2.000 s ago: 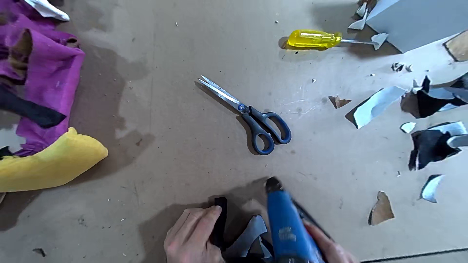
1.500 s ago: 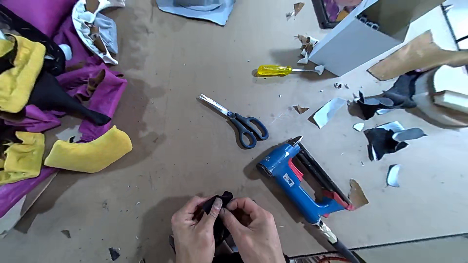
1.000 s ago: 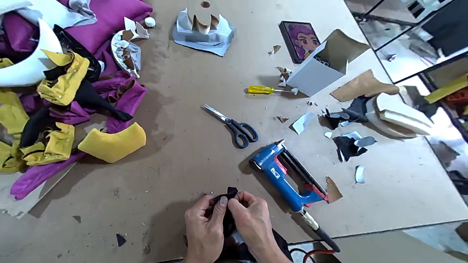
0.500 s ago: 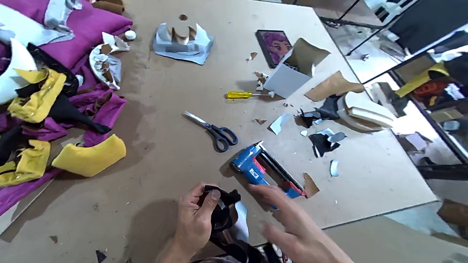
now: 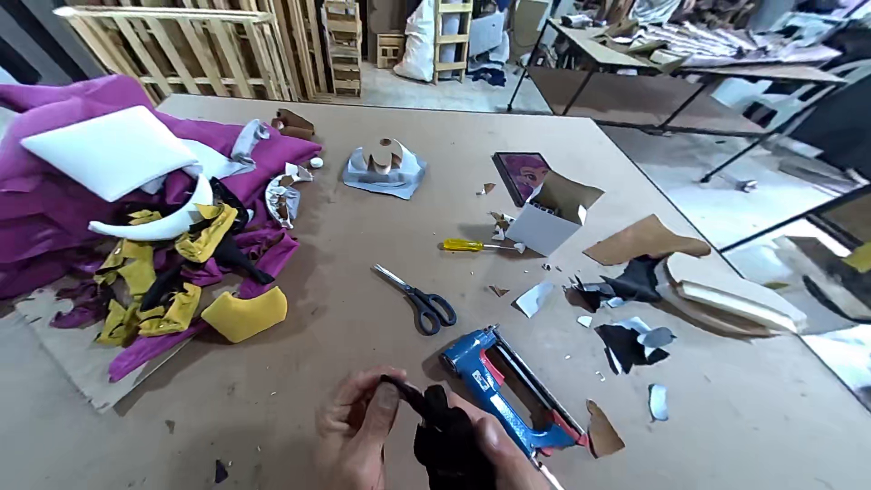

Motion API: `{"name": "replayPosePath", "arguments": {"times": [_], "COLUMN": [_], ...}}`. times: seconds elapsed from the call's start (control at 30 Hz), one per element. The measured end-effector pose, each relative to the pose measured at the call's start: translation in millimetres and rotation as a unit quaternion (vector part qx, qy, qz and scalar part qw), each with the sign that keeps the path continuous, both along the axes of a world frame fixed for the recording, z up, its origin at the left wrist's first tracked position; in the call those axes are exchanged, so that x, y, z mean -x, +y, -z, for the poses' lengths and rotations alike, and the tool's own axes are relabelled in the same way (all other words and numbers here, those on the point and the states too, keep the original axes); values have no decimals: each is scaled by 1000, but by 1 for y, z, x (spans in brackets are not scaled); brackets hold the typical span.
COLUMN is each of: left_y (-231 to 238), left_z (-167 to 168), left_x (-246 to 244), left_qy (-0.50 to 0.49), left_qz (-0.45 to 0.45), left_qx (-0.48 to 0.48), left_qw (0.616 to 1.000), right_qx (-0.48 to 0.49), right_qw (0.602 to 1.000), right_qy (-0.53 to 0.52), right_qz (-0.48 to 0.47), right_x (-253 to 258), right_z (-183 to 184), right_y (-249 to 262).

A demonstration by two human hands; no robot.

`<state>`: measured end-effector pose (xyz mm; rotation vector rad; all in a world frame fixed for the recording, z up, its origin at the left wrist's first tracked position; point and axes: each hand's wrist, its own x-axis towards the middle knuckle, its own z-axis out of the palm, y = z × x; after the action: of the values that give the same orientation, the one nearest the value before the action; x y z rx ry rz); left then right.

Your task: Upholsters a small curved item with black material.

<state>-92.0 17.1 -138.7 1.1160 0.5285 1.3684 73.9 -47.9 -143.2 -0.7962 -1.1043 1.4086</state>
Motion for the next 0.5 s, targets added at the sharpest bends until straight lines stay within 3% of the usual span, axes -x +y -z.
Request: {"name": "replayPosePath", "arguments": {"times": [0.1, 0.23, 0.4, 0.5], "left_y": [-28, -39, -43, -43], "left_z": [3, -1, -3, -6], "left_x": [3, -3, -14, -22], "left_qy": [0, 79, -29, -19], "left_qz": [37, 49, 120, 115], "left_qx": [75, 7, 49, 3], "left_qw": [997, 996, 991, 993], "right_qx": [-67, -130, -161, -168], "right_qw": [991, 974, 964, 958], "right_qy": [-103, -163, -171, -179], "right_qz": [51, 88, 127, 147], "right_x": [-3, -15, -20, -22], "right_z": [-2, 0, -6, -6], "right_y": [-2, 1, 0, 0]}}
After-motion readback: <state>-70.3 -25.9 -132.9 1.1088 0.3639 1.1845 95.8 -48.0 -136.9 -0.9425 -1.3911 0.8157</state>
